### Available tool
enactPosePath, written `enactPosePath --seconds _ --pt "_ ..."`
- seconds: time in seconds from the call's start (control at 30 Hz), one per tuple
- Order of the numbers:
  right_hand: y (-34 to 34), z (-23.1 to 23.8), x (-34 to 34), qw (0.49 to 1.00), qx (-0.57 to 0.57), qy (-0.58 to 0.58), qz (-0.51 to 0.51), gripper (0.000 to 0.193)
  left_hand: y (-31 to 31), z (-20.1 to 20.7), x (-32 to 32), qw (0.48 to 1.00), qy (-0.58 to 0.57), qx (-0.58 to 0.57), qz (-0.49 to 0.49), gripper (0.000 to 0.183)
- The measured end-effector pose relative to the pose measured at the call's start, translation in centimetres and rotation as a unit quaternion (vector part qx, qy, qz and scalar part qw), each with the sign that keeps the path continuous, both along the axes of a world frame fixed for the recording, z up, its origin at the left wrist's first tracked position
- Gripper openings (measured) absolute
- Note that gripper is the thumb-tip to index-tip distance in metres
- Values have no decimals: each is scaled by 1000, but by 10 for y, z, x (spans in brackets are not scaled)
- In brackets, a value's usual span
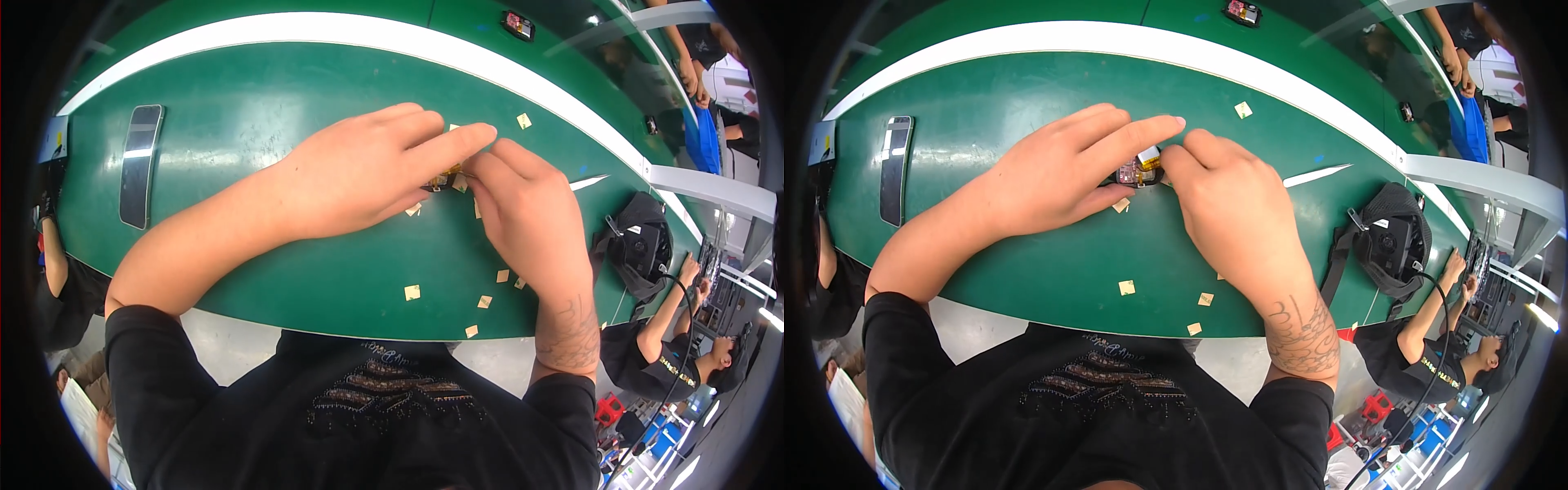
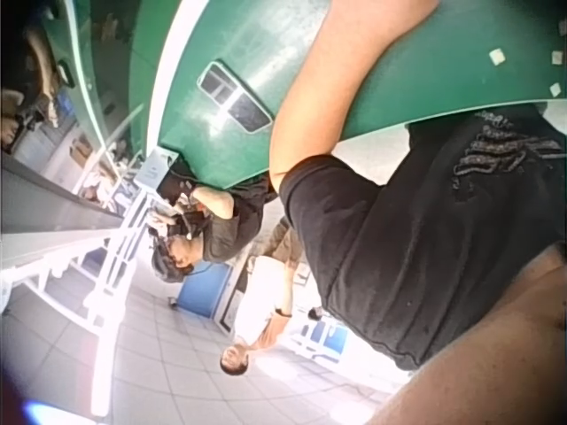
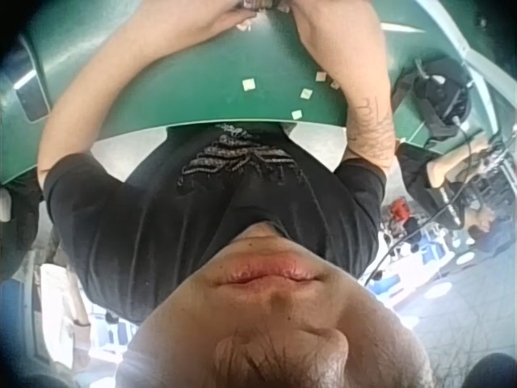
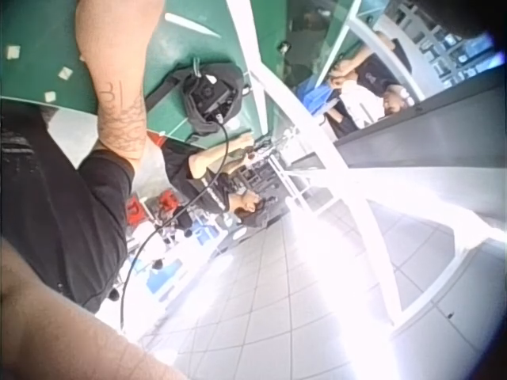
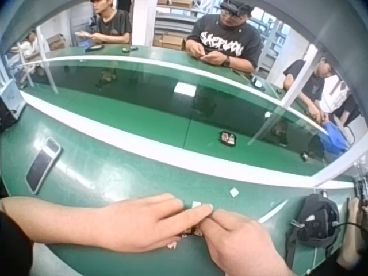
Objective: Assemble small electronic components by applying adhesive stickers and connecting parts at a factory workbench.
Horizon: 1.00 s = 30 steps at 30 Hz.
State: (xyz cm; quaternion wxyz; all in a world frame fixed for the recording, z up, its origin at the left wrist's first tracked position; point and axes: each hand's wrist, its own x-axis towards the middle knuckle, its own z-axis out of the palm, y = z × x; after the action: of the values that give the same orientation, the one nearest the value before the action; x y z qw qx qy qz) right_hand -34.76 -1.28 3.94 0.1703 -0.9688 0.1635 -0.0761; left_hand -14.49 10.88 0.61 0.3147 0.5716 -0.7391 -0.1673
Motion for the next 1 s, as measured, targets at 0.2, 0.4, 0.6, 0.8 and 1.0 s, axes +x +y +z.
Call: enactPosePath --seconds 0.2,0.4,0.6,0.8,1.0 --pt "6 0 2 998 -54 0 17 16 1 -2 -2 1000 1 -13 -7 82" --pt "1 7 -2 998 -42 25 25 14 2 -3 -3 1000 -3 -12 8 81" --pt "5 5 0 998 -47 26 18 15 1 2 -5 1000 8 6 3 82" --pt "-4 0 1 999 43 17 -17 9 1 -1 -3 1000 9 13 15 89" --pt "-30 -14 -1 969 244 -50 -6 16 -1 -4 7 998 47 45 20 91"
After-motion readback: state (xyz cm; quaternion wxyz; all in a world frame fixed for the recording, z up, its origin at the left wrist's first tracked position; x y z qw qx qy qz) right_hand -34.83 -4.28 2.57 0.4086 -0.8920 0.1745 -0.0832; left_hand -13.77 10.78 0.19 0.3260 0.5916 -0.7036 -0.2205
